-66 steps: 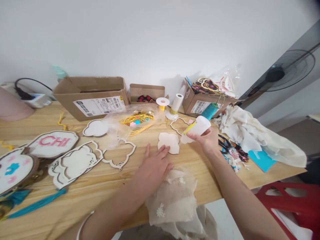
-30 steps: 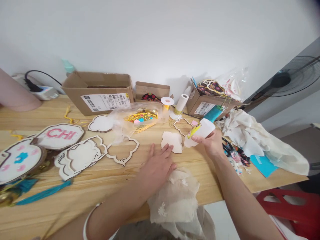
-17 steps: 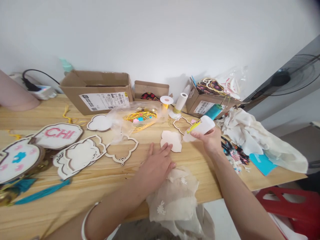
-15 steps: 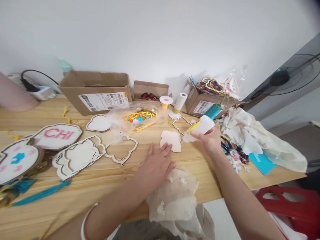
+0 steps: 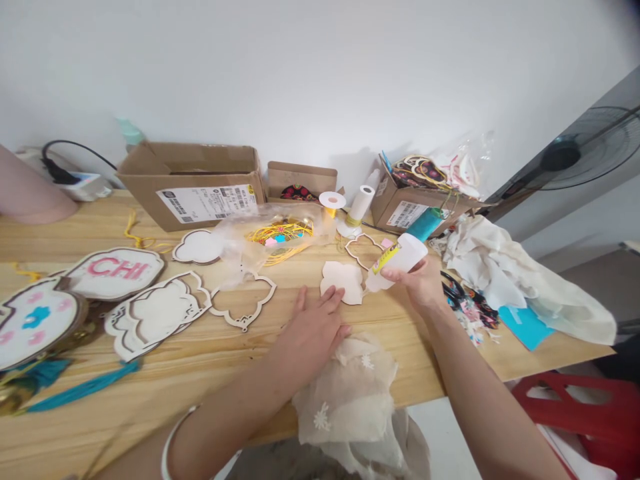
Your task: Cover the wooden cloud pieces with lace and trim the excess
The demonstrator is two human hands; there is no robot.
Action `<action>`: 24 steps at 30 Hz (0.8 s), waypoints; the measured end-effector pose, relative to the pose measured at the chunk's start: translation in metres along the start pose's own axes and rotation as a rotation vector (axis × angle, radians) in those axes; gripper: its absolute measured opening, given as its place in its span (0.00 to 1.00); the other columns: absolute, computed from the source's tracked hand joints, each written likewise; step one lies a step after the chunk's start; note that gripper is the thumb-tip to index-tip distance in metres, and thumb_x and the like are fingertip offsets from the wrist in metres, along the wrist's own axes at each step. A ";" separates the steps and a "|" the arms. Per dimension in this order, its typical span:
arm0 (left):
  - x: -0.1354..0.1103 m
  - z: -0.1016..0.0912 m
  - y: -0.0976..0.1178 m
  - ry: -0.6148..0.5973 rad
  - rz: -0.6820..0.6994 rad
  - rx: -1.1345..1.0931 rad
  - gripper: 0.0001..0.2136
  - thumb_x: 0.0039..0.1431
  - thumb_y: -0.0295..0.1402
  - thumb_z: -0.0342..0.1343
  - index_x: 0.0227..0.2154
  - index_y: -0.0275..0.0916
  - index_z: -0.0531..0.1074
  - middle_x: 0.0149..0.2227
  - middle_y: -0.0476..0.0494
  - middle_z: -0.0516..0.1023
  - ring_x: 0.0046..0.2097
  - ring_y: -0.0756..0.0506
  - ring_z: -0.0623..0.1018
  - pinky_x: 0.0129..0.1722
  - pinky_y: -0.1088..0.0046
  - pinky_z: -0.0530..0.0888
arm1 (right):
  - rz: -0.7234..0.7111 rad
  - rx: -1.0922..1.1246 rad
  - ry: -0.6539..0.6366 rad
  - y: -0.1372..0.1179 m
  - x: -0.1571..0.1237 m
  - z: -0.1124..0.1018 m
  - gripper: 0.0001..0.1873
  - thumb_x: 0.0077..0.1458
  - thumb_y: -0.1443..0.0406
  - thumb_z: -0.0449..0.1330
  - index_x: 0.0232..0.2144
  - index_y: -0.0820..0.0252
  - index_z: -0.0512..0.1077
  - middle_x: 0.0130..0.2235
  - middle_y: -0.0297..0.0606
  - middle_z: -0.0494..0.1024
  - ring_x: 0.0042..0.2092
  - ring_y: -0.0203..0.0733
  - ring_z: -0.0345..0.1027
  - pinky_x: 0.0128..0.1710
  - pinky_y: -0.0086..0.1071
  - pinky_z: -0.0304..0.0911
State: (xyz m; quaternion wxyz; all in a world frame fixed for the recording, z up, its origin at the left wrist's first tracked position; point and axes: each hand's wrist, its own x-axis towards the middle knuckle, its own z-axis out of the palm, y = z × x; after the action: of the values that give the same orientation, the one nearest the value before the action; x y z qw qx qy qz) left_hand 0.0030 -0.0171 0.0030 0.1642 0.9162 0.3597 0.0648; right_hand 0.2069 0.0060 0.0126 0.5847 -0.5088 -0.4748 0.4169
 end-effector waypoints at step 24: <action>0.001 0.001 -0.002 0.063 -0.041 -0.154 0.17 0.61 0.33 0.35 0.28 0.37 0.68 0.56 0.35 0.62 0.59 0.44 0.58 0.57 0.50 0.48 | -0.025 -0.033 -0.059 -0.003 -0.003 0.007 0.20 0.24 0.65 0.70 0.26 0.59 0.70 0.26 0.32 0.75 0.27 0.38 0.68 0.28 0.33 0.67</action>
State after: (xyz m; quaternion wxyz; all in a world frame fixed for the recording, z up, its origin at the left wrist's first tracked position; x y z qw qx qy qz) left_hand 0.0027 -0.0156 0.0015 0.2242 0.8907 0.3775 0.1175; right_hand 0.1992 0.0038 0.0152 0.5672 -0.4996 -0.5052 0.4165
